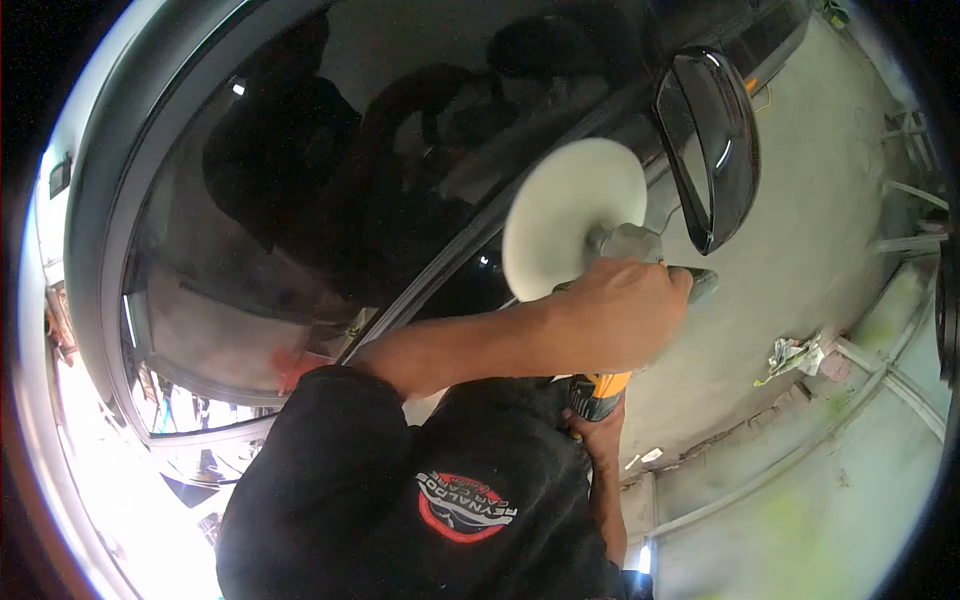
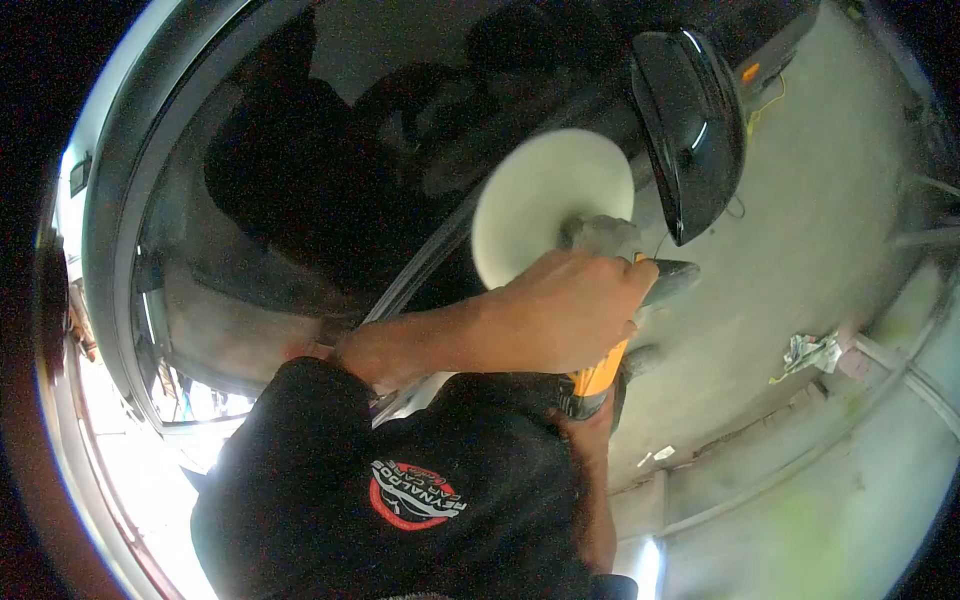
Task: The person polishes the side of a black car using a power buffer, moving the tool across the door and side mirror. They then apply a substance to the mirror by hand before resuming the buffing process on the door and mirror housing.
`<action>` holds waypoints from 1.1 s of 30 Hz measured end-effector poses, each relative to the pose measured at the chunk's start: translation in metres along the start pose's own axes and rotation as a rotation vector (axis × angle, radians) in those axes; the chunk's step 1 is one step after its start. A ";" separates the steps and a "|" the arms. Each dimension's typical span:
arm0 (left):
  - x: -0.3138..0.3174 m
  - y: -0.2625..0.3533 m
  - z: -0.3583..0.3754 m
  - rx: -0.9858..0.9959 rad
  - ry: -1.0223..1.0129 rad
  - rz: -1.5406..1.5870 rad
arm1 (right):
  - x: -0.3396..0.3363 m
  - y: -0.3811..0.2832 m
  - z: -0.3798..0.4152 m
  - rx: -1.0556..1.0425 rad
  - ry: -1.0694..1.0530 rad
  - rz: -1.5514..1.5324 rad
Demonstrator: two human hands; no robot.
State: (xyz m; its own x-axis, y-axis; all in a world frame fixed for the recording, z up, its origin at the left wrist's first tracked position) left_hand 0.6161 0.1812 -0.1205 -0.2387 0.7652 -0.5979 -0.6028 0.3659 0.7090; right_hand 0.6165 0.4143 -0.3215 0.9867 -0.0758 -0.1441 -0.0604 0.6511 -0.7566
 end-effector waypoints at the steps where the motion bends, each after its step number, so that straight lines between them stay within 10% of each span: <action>1: -0.005 -0.001 0.002 0.015 0.051 0.016 | 0.001 0.003 0.000 -0.001 -0.017 -0.010; 12: -0.014 0.002 0.009 0.227 0.450 -0.125 | 0.002 0.006 0.003 -0.045 0.024 -0.031; 18: 0.007 0.029 0.026 0.554 0.376 -0.343 | 0.010 -0.006 0.009 -0.043 0.061 -0.100; 29: 0.007 0.055 0.038 0.589 0.308 -0.492 | 0.022 -0.034 0.026 0.146 -0.089 -0.389; 33: 0.009 0.057 0.036 0.558 0.329 -0.525 | 0.018 -0.022 0.011 -0.089 0.066 -0.196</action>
Point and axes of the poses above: each hand's wrist, its own z-axis away from the middle knuckle, its own x-axis out of the palm, y = z × x, the point moved 10 cm from there along -z, towards the middle knuckle, and after that the axes turned 14 degrees about z, right-handed, at the moved point
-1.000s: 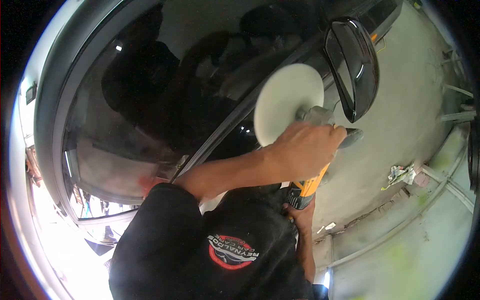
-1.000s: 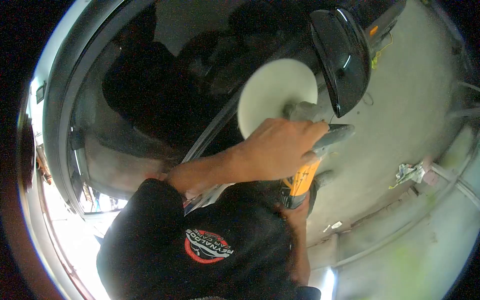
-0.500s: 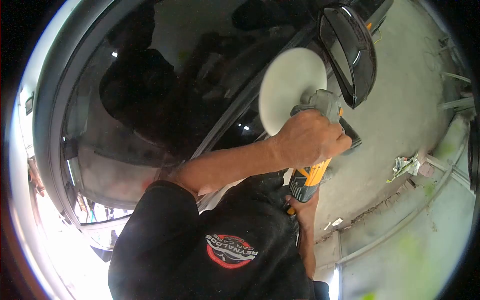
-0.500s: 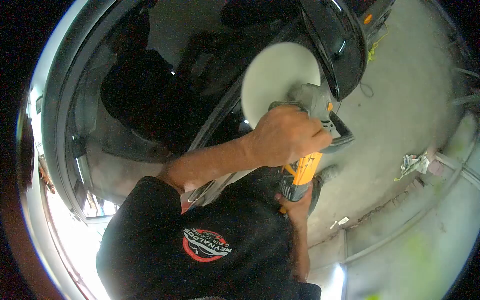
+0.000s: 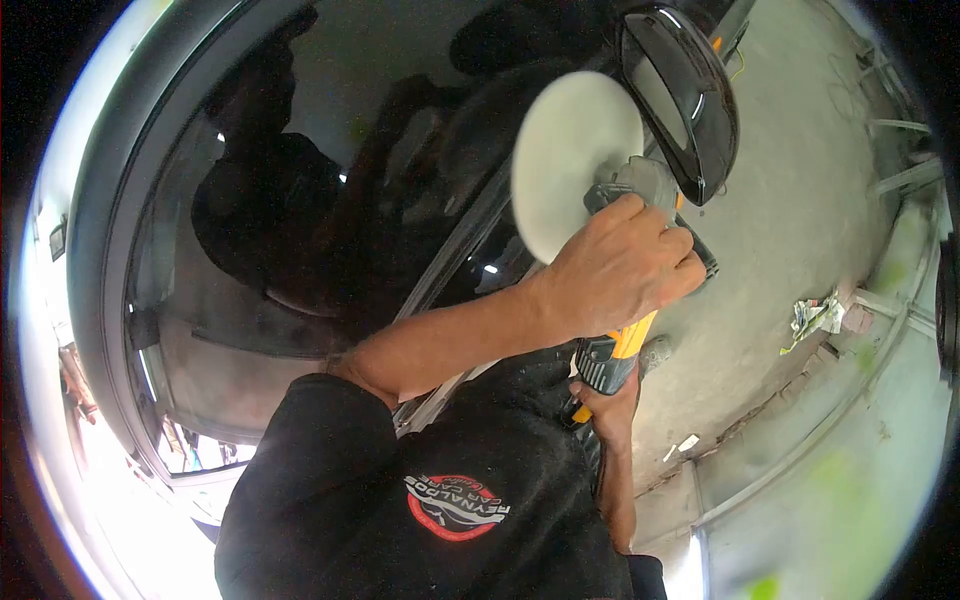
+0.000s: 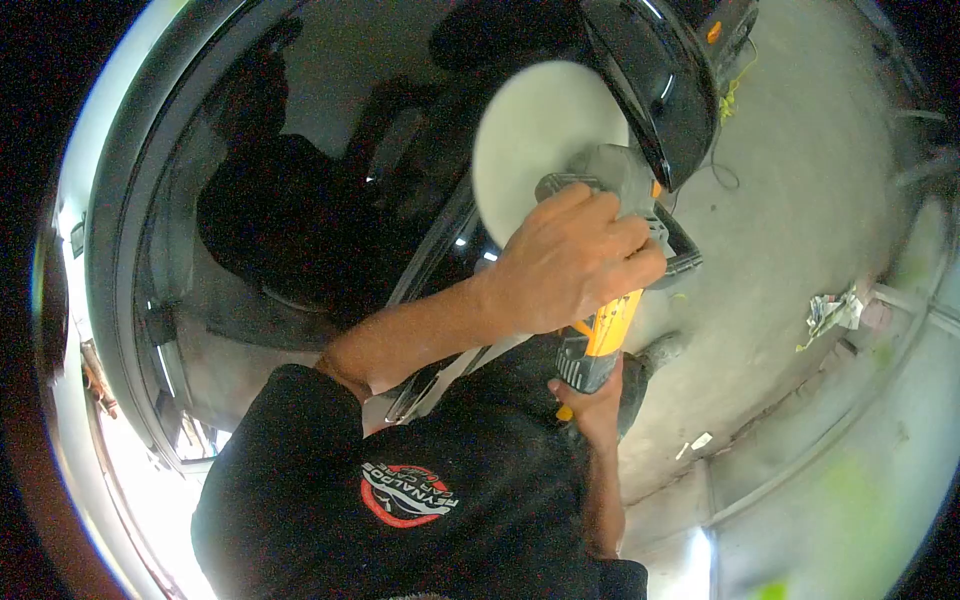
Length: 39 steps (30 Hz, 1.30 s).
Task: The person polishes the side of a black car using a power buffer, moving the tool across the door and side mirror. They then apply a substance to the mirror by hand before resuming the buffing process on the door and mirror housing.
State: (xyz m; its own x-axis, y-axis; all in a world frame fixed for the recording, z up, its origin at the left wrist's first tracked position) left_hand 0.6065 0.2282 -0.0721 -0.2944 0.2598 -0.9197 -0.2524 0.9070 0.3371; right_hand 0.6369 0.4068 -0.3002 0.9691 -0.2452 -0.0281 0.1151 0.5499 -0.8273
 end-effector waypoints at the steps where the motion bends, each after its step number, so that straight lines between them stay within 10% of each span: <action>1: 0.001 0.002 0.000 -0.010 0.009 0.001 | 0.003 0.000 0.000 -0.015 0.006 -0.029; 22: 0.038 0.007 0.018 -0.086 -0.170 -0.036 | 0.000 0.019 -0.079 -0.204 -0.156 -0.166; 39: -0.007 0.021 -0.009 -0.032 -0.171 -0.171 | 0.055 -0.008 0.007 0.039 -0.123 -0.350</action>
Point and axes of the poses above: each hand's wrist, its own z-axis away from the middle knuckle, its own x-axis out of the palm, y = z × x, the point moved 10 cm from there along -z, towards the middle knuckle, and after that the axes turned 14 degrees about z, right-handed, at the moved point
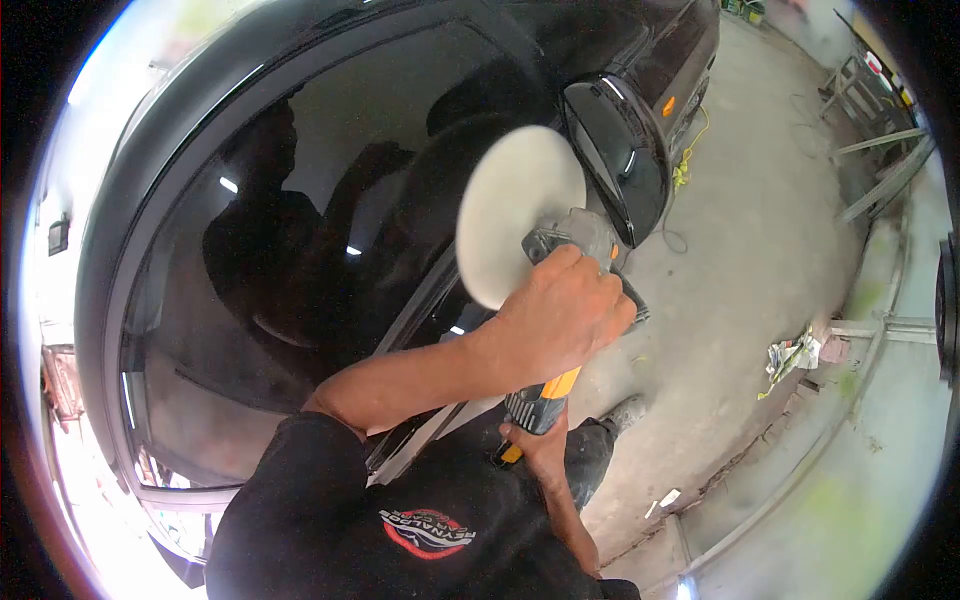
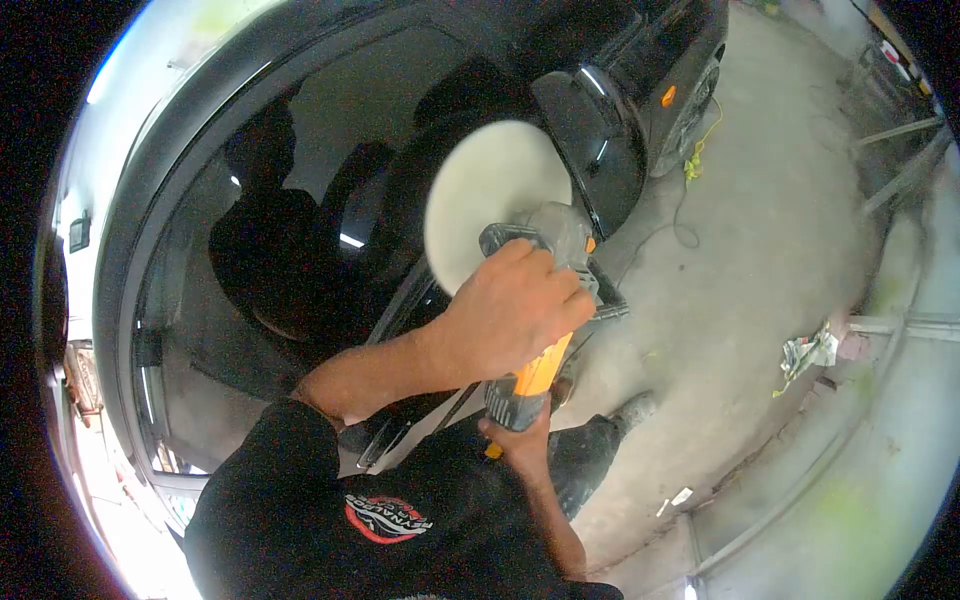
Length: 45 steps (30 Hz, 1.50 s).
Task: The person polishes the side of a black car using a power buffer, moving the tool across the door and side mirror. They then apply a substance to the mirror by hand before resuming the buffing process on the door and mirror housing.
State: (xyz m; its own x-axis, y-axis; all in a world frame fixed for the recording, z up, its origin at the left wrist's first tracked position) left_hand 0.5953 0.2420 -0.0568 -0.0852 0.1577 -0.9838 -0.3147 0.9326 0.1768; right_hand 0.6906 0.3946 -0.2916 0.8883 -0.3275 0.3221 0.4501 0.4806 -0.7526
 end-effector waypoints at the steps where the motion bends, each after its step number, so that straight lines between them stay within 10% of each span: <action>1: -0.001 -0.001 0.000 -0.003 -0.002 -0.006 | 0.001 0.002 0.000 0.010 -0.010 -0.003; 15: 0.014 0.015 0.037 -0.078 0.006 0.311 | -0.068 0.014 0.029 -0.094 0.057 0.402; 29: -0.121 0.129 0.077 -0.034 0.173 0.341 | -0.108 -0.045 0.116 -0.363 0.050 0.640; 45: -0.137 0.090 0.030 -0.072 0.348 0.273 | -0.106 -0.133 0.102 -0.356 0.076 0.585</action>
Point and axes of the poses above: each hand's wrist, its own z-axis away from the middle knuckle, its own x-axis out of the palm, y = z × x, the point moved 10 cm from there along -z, towards the middle knuckle, and after that the axes turned 14 degrees about z, right-handed, at the moved point
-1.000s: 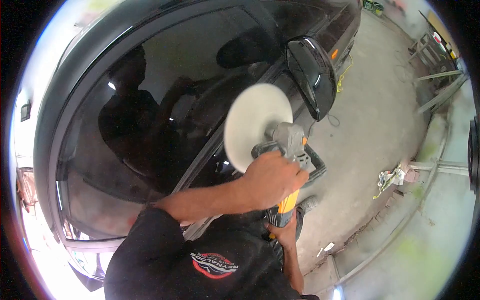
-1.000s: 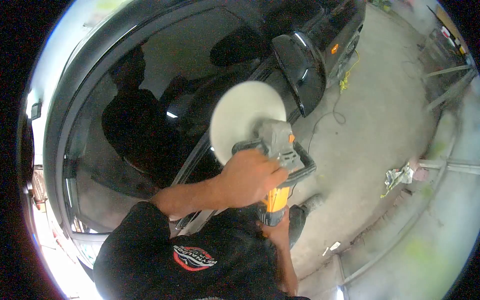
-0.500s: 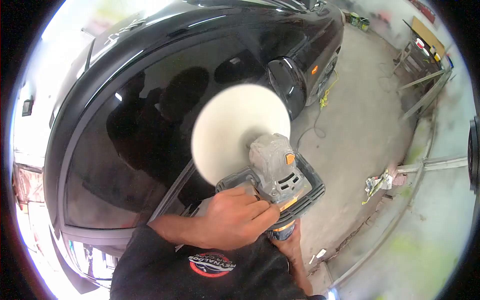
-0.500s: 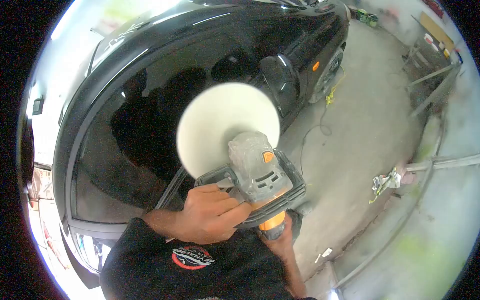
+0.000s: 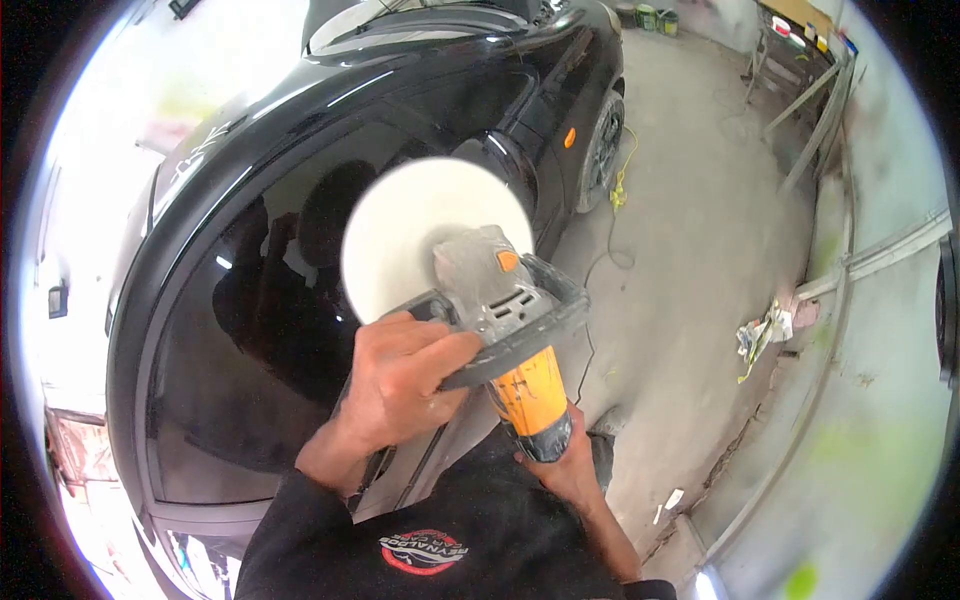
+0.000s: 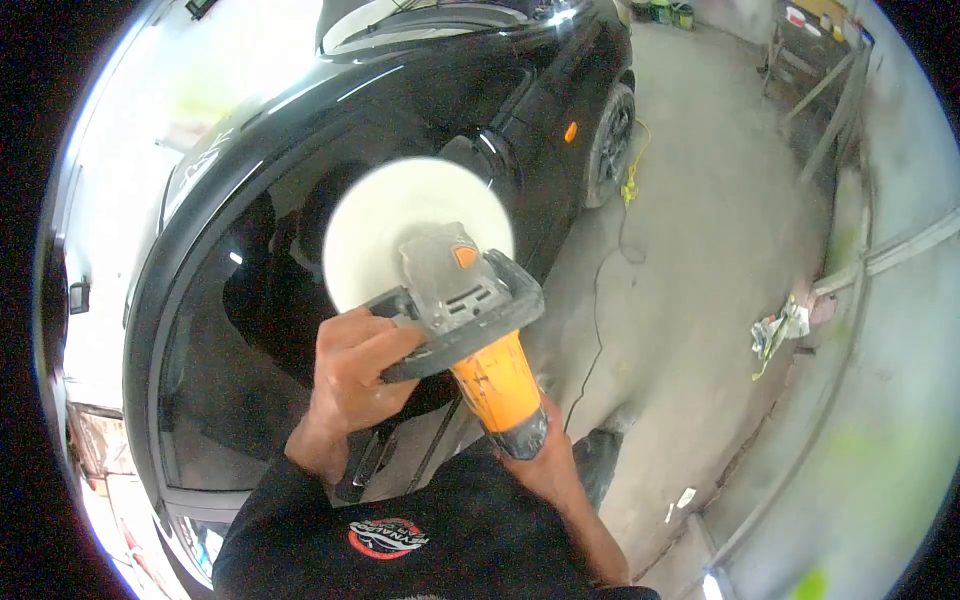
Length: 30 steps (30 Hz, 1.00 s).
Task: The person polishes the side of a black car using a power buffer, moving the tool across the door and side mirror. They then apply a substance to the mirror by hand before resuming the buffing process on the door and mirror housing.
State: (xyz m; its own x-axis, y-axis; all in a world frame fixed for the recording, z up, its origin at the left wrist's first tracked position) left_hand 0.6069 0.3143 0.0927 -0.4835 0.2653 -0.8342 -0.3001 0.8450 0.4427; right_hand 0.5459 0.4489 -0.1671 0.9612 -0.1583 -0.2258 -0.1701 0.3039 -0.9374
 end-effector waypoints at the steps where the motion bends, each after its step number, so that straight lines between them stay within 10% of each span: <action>1: 0.004 0.000 -0.001 -0.007 -0.019 0.022 | -0.006 0.001 0.003 0.023 0.002 0.015; 13: 0.081 0.000 -0.010 0.040 -0.035 0.225 | -0.050 0.057 0.054 0.227 0.099 -0.038; 30: -0.057 -0.073 -0.060 -0.116 0.181 -0.093 | -0.007 -0.058 -0.068 0.005 -0.011 -0.081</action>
State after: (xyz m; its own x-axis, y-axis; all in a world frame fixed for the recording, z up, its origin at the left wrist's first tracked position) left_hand 0.6069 0.2098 0.1280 -0.5857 0.0925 -0.8052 -0.4376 0.8001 0.4103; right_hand 0.5347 0.3688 -0.1288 0.9742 -0.1718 -0.1464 -0.0909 0.2951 -0.9511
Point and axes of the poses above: each hand's wrist, its own z-axis away from the middle knuckle, its own x-axis out of the palm, y = z × x, the point moved 10 cm from there along -z, towards the middle knuckle, and after that the axes turned 14 degrees about z, right-handed, at the moved point
